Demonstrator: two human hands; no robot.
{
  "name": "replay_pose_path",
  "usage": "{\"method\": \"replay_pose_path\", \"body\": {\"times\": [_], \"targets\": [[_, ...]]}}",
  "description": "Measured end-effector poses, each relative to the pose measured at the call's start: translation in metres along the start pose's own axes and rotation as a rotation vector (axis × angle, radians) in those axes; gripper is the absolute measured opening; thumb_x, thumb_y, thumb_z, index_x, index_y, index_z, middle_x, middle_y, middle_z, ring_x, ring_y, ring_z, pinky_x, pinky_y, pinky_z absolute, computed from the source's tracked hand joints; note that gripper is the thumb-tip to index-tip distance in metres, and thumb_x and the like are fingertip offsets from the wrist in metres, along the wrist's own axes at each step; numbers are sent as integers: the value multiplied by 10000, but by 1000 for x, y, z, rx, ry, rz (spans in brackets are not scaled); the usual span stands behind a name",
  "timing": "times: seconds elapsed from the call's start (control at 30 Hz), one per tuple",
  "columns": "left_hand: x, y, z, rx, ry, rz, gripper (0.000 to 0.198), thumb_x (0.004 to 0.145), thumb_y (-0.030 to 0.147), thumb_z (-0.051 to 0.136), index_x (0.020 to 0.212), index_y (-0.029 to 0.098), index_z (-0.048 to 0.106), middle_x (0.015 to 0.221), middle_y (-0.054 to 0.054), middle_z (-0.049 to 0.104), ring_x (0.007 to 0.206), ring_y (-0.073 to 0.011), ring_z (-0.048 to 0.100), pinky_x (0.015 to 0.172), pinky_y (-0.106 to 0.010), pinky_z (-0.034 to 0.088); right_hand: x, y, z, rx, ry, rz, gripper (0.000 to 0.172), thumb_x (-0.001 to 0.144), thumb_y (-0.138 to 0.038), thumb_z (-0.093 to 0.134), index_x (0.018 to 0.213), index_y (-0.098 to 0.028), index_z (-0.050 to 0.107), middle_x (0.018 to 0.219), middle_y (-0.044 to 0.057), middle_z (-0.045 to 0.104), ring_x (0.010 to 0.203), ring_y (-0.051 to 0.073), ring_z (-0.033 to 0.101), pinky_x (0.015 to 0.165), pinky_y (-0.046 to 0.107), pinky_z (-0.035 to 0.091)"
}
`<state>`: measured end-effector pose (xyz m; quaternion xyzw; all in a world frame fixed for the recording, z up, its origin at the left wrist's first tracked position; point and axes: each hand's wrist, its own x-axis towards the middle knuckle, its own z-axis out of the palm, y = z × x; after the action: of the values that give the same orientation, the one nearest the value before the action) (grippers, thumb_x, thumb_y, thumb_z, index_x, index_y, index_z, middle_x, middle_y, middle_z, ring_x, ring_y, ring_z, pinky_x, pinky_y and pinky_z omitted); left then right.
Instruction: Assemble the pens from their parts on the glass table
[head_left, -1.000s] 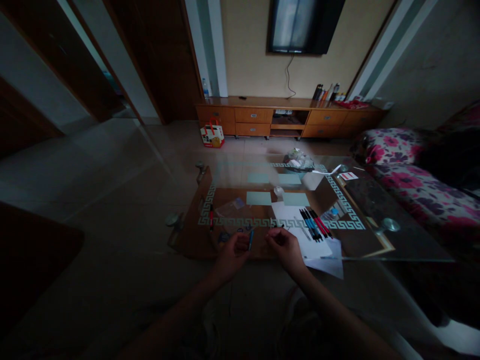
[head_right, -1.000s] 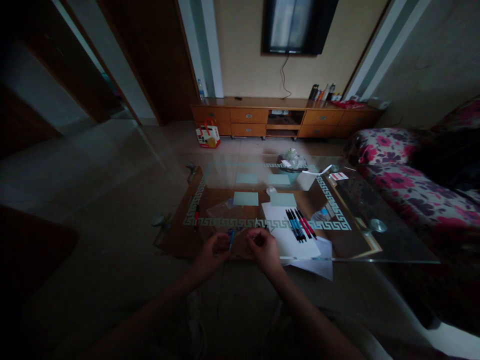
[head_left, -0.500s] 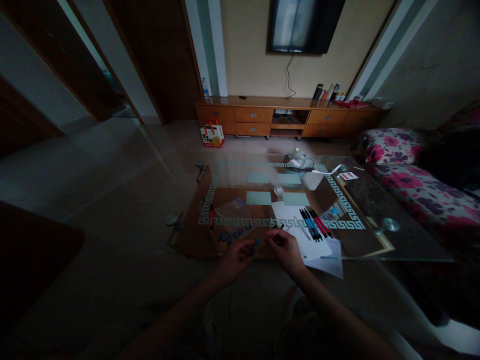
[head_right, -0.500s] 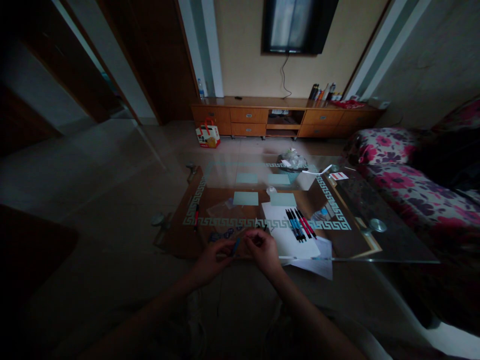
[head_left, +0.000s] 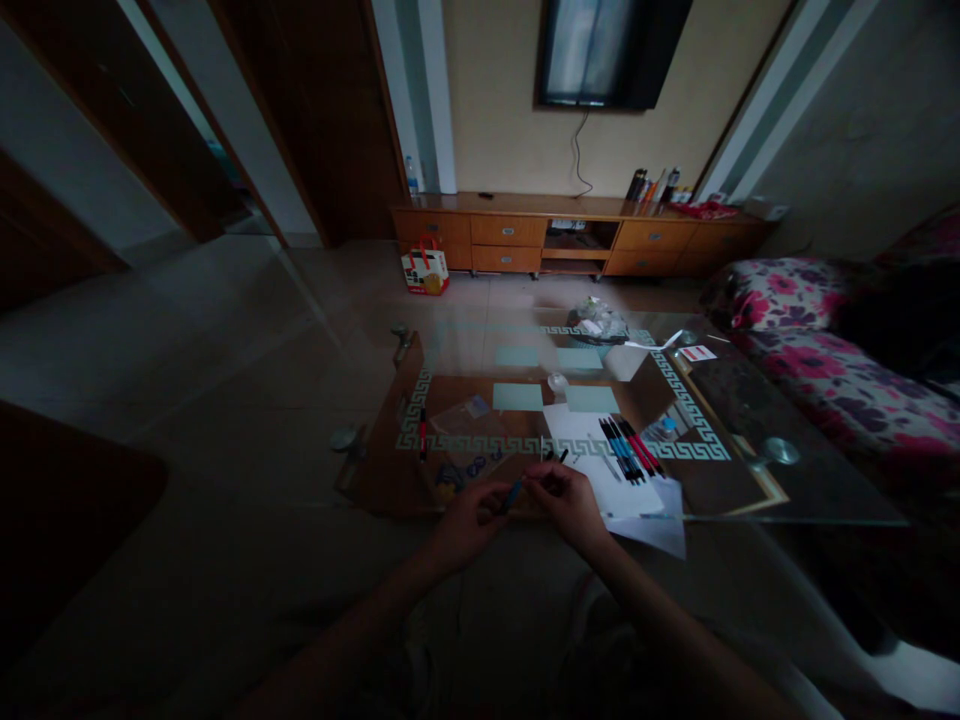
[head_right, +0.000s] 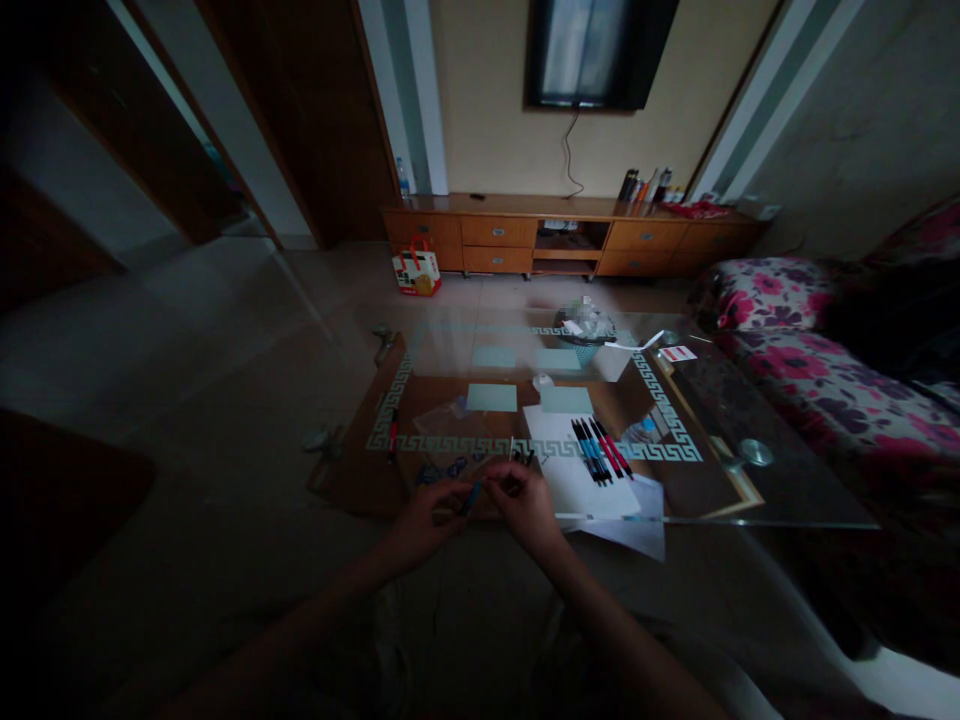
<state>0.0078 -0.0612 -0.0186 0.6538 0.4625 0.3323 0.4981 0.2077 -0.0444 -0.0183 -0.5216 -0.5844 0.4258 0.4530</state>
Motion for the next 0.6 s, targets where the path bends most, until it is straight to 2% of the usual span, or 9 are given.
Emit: {"method": "replay_pose_path", "body": {"times": [0.17, 0.6], "targets": [[-1, -2, 1, -9, 8, -13, 432, 758, 92, 613, 1174, 204, 633, 1101, -71, 639, 907, -173, 623, 787, -310, 549, 0, 0, 1, -36, -23, -4, 179, 821, -323, 656, 924, -191, 717, 864, 53, 730, 763, 182, 660, 688, 291, 524], [1, -8, 2, -25, 21, 10, 441, 745, 69, 624, 1165, 203, 633, 1107, -70, 646, 929, -181, 631, 808, -319, 545, -4, -9, 0, -153, -89, -60, 171, 824, -233, 590, 950, -214, 705, 797, 9, 678, 658, 136, 591, 588, 235, 458]]}}
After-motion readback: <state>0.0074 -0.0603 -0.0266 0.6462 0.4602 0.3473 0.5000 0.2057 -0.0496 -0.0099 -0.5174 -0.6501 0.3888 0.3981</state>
